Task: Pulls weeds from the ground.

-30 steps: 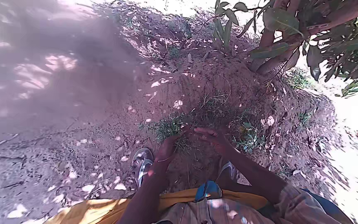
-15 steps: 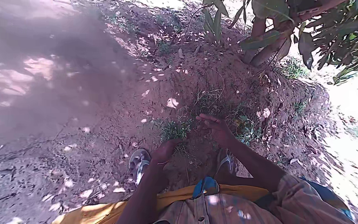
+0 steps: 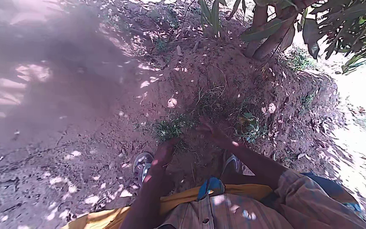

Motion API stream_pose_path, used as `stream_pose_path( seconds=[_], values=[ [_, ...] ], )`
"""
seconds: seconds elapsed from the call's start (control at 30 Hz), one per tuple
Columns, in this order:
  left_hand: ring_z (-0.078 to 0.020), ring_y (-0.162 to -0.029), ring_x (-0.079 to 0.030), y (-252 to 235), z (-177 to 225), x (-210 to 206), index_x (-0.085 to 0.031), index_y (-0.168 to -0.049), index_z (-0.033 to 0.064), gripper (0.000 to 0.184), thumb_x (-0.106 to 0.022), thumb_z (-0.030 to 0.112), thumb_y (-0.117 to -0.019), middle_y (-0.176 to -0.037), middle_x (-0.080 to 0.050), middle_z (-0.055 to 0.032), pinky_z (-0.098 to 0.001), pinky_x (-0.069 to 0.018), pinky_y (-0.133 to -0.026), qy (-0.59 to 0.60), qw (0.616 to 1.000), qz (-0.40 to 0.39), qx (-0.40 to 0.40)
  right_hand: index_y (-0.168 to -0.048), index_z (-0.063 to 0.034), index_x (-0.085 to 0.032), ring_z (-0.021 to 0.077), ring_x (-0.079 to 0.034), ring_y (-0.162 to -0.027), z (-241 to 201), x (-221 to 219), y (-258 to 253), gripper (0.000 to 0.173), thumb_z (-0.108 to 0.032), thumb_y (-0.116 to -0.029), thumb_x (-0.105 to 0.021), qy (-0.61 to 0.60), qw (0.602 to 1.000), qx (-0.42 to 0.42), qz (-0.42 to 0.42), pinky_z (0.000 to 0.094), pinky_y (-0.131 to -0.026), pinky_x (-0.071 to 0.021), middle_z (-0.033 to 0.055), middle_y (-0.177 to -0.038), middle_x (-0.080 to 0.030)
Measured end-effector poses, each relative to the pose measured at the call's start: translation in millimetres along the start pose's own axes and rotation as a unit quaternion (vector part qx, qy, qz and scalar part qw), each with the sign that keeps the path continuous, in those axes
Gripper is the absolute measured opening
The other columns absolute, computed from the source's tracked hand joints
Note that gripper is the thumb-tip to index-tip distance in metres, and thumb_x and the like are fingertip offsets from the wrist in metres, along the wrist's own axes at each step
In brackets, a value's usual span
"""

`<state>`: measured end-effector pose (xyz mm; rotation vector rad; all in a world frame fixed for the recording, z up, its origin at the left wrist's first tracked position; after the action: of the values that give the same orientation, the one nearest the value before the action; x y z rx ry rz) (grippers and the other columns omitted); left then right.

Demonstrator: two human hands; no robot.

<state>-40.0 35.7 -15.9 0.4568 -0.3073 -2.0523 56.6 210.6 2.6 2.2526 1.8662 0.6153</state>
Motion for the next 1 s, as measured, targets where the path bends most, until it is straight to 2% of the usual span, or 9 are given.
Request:
stream_pose_path(
  seconds=[0.07, 0.17, 0.33, 0.5, 0.6, 0.67, 0.73, 0.83, 1.0],
  values=[
    [-0.0083, -0.090, -0.067, 0.7, 6.3, 12.2, -0.065, -0.108, -0.0023, 0.014, -0.058, 0.007, -0.1011, -0.096, -0.072, -0.0056, -0.0253, -0.0531, -0.084, -0.123, 0.987, 0.103, -0.002, -0.162, -0.0039, -0.019, 0.0243, -0.061, -0.120, 10.6, 9.6, -2.7, 0.067, 0.000, -0.1013, -0.049, 0.022, 0.998, -0.024, 0.057, 0.0373, -0.099, -0.0475, 0.0239, -0.143, -0.056],
    [-0.0327, -0.127, -0.053, -0.8, -2.2, 30.1, -0.045, -0.140, -0.0141, 0.044, -0.050, 0.014, -0.1067, -0.138, -0.052, -0.0309, -0.0463, -0.0396, -0.109, -0.162, 0.971, 0.176, 0.023, -0.156, -0.0027, -0.034, 0.0271, -0.063, -0.116, 25.2, 29.5, -3.9, 0.053, -0.006, -0.1053, -0.049, 0.077, 0.990, -0.068, 0.097, 0.0411, -0.099, -0.0485, 0.0225, -0.135, -0.061],
    [-0.0310, -0.123, -0.055, -4.0, -5.1, 34.1, -0.043, -0.143, -0.0122, 0.047, -0.053, 0.014, -0.1053, -0.137, -0.054, -0.0302, -0.0433, -0.0437, -0.105, -0.163, 0.957, 0.240, 0.029, -0.132, -0.0003, -0.063, 0.0402, -0.060, -0.122, 57.2, 22.4, -10.1, 0.036, -0.018, -0.1050, -0.047, 0.396, 0.914, -0.091, -0.015, 0.0587, -0.102, -0.0448, 0.0241, -0.129, -0.064],
    [-0.0321, -0.137, -0.048, -4.1, -6.6, 34.9, -0.026, -0.153, -0.0112, 0.064, -0.059, 0.008, -0.1014, -0.149, -0.044, -0.0310, -0.0411, -0.0379, -0.114, -0.154, 0.955, 0.252, -0.007, -0.150, 0.0080, -0.041, 0.0464, -0.021, -0.152, 65.9, -12.7, 8.5, 0.054, -0.011, -0.1016, -0.056, 0.477, 0.852, -0.165, -0.140, 0.0627, -0.122, -0.0118, 0.0286, -0.161, -0.030],
    [-0.0284, -0.138, -0.047, -2.5, -2.3, 32.6, -0.019, -0.156, -0.0093, 0.069, -0.058, 0.009, -0.1017, -0.152, -0.041, -0.0287, -0.0367, -0.0386, -0.114, -0.103, 0.961, 0.256, -0.009, -0.135, 0.0121, -0.054, 0.0491, -0.043, -0.138, 55.9, -0.8, 9.3, 0.039, -0.012, -0.1053, -0.047, 0.480, 0.847, -0.176, -0.143, 0.0639, -0.113, -0.0296, 0.0347, -0.142, -0.050],
    [-0.0258, -0.135, -0.050, -3.5, -0.2, 32.2, -0.027, -0.153, -0.0091, 0.062, -0.057, 0.010, -0.1028, -0.149, -0.046, -0.0259, -0.0369, -0.0398, -0.113, -0.084, 0.965, 0.248, -0.007, -0.121, 0.0069, -0.066, 0.0349, -0.061, -0.115, 38.6, 23.1, -0.7, 0.031, -0.013, -0.1050, -0.049, 0.367, 0.921, -0.104, -0.081, 0.0516, -0.101, -0.0440, 0.0254, -0.119, -0.066],
    [-0.0176, -0.111, -0.061, -4.9, 3.9, 29.5, -0.054, -0.132, -0.0090, 0.033, -0.051, 0.009, -0.1048, -0.123, -0.064, -0.0184, -0.0336, -0.0479, -0.098, -0.078, 0.968, 0.237, -0.039, -0.112, 0.0063, -0.068, 0.0150, -0.066, -0.092, 6.3, 47.3, -1.7, 0.022, -0.004, -0.1034, -0.050, 0.122, 0.992, -0.018, -0.023, 0.0317, -0.087, -0.0514, 0.0139, -0.103, -0.072],
    [-0.0025, -0.068, -0.062, -8.6, 4.5, 23.1, -0.063, -0.091, 0.0042, 0.021, -0.047, 0.006, -0.1049, -0.073, -0.065, 0.0032, -0.0189, -0.0519, -0.066, 0.049, 0.977, 0.202, -0.053, -0.108, 0.0017, -0.067, 0.0133, -0.072, -0.085, -33.2, 68.6, 10.9, 0.023, 0.000, -0.1015, -0.045, -0.124, 0.990, 0.050, 0.033, 0.0299, -0.084, -0.0597, 0.0093, -0.100, -0.073],
    [-0.0086, -0.072, -0.068, -9.6, -3.3, 3.6, -0.062, -0.098, 0.0028, 0.028, -0.035, 0.005, -0.1071, -0.075, -0.070, -0.0011, -0.0239, -0.0574, -0.071, 0.136, 0.989, 0.056, 0.010, -0.100, 0.0014, -0.066, 0.0127, -0.072, -0.082, -26.0, 57.0, 9.4, 0.020, 0.006, -0.0990, -0.047, -0.163, 0.983, 0.083, 0.034, 0.0289, -0.081, -0.0598, 0.0062, -0.093, -0.073]
  ],
)
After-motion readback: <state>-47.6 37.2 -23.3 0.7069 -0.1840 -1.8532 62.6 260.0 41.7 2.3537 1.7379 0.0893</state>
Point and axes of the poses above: each hand's wrist, its own y-axis away from the middle knuckle, its own x-axis out of the back of the hand, z = x × y, the point moved 5 cm from there along -y, towards the middle knuckle
